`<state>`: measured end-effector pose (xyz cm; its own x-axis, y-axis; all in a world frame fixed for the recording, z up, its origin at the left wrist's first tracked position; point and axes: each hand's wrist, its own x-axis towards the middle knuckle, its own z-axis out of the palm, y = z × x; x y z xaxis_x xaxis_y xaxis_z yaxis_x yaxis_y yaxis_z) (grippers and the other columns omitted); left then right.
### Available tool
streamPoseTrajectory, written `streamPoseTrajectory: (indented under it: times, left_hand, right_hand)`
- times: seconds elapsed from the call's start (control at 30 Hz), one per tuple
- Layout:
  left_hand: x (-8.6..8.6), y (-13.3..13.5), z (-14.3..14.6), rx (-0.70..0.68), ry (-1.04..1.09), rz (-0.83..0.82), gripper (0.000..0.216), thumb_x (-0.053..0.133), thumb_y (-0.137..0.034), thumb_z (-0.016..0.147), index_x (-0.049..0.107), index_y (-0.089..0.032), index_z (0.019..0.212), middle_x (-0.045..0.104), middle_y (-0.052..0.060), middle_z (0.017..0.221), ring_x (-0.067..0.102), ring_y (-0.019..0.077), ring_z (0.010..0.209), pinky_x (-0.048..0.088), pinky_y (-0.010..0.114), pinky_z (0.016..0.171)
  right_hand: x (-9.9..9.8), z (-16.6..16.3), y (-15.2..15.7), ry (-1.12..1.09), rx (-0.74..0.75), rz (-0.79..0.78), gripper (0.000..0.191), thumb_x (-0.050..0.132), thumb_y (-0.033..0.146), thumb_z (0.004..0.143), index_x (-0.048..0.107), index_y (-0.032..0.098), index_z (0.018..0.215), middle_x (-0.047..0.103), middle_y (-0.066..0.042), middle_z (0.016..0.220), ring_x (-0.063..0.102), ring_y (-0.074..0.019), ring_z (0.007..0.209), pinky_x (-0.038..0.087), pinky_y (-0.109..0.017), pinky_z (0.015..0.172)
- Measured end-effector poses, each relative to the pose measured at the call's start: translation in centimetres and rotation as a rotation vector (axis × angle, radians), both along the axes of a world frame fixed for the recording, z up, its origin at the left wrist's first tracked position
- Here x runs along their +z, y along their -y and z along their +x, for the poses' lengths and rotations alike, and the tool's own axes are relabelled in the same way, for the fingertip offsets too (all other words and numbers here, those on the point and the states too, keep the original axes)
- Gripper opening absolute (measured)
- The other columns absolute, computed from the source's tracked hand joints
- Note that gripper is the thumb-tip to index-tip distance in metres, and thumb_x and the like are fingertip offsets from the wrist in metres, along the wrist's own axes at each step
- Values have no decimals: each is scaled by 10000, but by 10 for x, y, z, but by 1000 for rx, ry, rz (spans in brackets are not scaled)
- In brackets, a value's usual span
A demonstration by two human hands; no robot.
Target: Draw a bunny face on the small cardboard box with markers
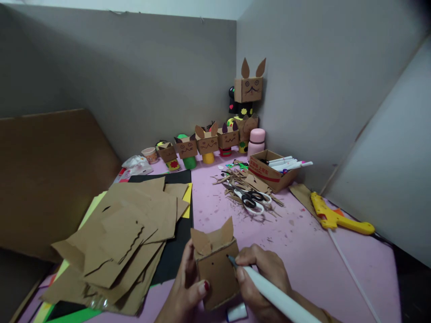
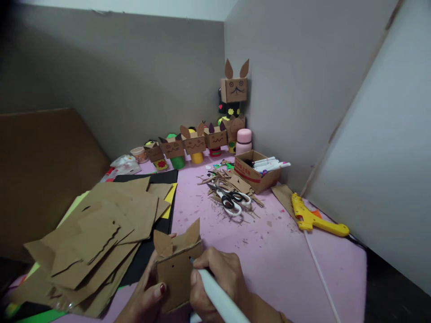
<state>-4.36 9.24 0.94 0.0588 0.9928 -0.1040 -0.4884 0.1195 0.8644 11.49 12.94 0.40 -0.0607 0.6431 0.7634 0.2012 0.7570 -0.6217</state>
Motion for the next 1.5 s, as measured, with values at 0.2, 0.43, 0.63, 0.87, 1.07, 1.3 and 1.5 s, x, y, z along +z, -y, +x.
streamPoseTrajectory:
  times: [0.2,0.43,0.63,0.87,1.07,1.3,1.5]
  left_hand:
    - [-2,0,-2,1,6,5,851,814,-404,628,410,-332,1374,541,76,1414,400,361,1339,320,454,1085]
    - [-2,0,-2,-18,30,12,867,809,-374,642,385,-318,1397,542,100,1414,427,374,1322,335,464,1077]
    - [-1,1,0,0,49,-16,879,817,-380,626,387,-339,1392,574,89,1383,468,373,1291,349,476,1064]
    - [3,1,0,-5,50,-31,867,812,-386,628,405,-324,1391,542,99,1416,468,380,1286,359,478,1055]
    - [5,0,-1,-24,66,-51,879,810,-402,618,409,-311,1396,571,114,1383,490,394,1264,362,506,1046]
    - [1,1,0,-14,75,-39,853,805,-407,633,417,-328,1389,565,101,1395,463,386,1290,341,505,1064]
    - [-2,1,3,24,-25,27,899,844,-409,590,430,-297,1380,533,119,1423,413,393,1333,348,474,1071]
  right_hand:
    - [2,0,-1,-2,-34,30,130,458,124,754,456,238,816,500,65,523,420,-84,367,347,-202,387]
    - [4,0,0,-2,-29,25,125,452,127,755,442,242,803,448,81,509,368,-76,350,310,-201,371]
    - [3,-2,0,6,-47,27,129,459,132,744,457,243,810,499,69,528,433,-88,364,360,-201,392]
    - [15,11,3,-113,-33,174,203,469,99,699,516,231,846,593,36,565,601,-120,432,465,-208,431]
    - [20,20,2,-82,-31,178,216,477,68,690,528,224,830,621,27,571,615,-123,432,496,-214,432]
    - [14,17,3,59,-76,179,192,491,104,681,521,232,822,649,36,581,625,-116,445,513,-211,466]
    - [11,11,7,56,26,164,195,549,113,701,479,232,839,609,51,565,587,-97,412,473,-182,427]
